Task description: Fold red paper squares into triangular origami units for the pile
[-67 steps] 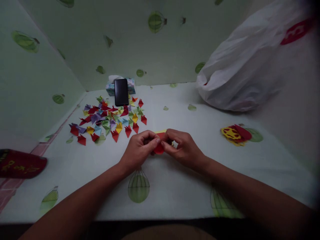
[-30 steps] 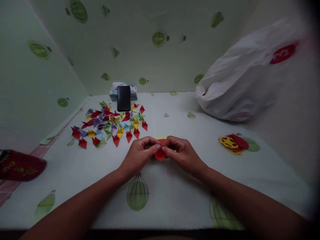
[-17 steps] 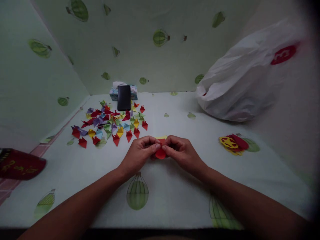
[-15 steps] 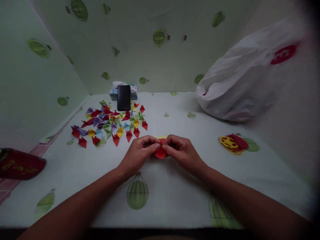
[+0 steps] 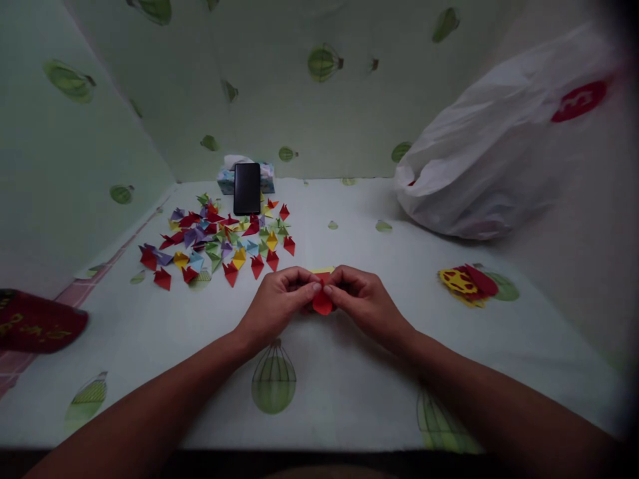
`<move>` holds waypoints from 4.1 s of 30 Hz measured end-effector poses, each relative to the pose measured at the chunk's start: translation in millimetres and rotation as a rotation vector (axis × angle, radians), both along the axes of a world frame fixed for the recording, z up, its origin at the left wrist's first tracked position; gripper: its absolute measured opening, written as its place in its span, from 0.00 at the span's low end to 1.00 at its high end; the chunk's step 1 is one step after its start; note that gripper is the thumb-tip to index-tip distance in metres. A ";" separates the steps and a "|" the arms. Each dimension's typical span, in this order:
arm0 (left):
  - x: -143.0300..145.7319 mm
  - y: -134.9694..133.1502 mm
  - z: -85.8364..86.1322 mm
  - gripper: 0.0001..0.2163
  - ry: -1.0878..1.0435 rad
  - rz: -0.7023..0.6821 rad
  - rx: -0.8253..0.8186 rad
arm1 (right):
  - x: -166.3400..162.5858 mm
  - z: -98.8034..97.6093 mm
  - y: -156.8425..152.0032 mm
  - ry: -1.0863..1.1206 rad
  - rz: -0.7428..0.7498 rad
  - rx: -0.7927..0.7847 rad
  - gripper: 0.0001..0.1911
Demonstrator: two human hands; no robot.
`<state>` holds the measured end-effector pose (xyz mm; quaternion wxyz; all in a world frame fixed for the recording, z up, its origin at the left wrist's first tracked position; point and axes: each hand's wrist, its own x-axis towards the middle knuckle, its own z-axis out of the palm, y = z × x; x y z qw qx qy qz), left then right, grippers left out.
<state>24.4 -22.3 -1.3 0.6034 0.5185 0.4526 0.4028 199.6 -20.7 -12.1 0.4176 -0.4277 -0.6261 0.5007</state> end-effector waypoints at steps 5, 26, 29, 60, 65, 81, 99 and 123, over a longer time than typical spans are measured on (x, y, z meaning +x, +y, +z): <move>0.7 -0.5 3.5 0.08 0.053 0.008 -0.006 | -1.0 0.6 -1.5 0.017 0.020 -0.019 0.10; -0.6 1.2 2.0 0.09 0.006 -0.017 -0.045 | 3.6 -6.0 4.1 0.232 0.164 -0.203 0.12; 0.0 0.7 4.3 0.09 0.026 -0.018 -0.034 | 3.4 -4.2 4.3 0.204 0.166 -0.184 0.12; -1.5 3.2 -0.8 0.07 0.044 -0.018 -0.040 | 2.7 -0.5 3.7 -0.235 0.029 0.124 0.11; -1.2 3.7 -0.8 0.08 0.020 -0.041 -0.053 | 2.4 -0.2 2.8 -0.258 0.025 0.203 0.10; -3.2 6.9 1.8 0.08 0.157 -0.066 -0.051 | 4.5 1.2 4.9 -0.055 0.168 0.062 0.10; -3.2 5.8 4.4 0.07 0.389 -0.203 0.052 | 9.2 -0.3 9.2 -0.317 0.169 0.268 0.10; -4.3 7.1 0.4 0.09 0.135 -0.082 0.003 | 1.5 0.1 7.3 0.068 0.105 -0.152 0.09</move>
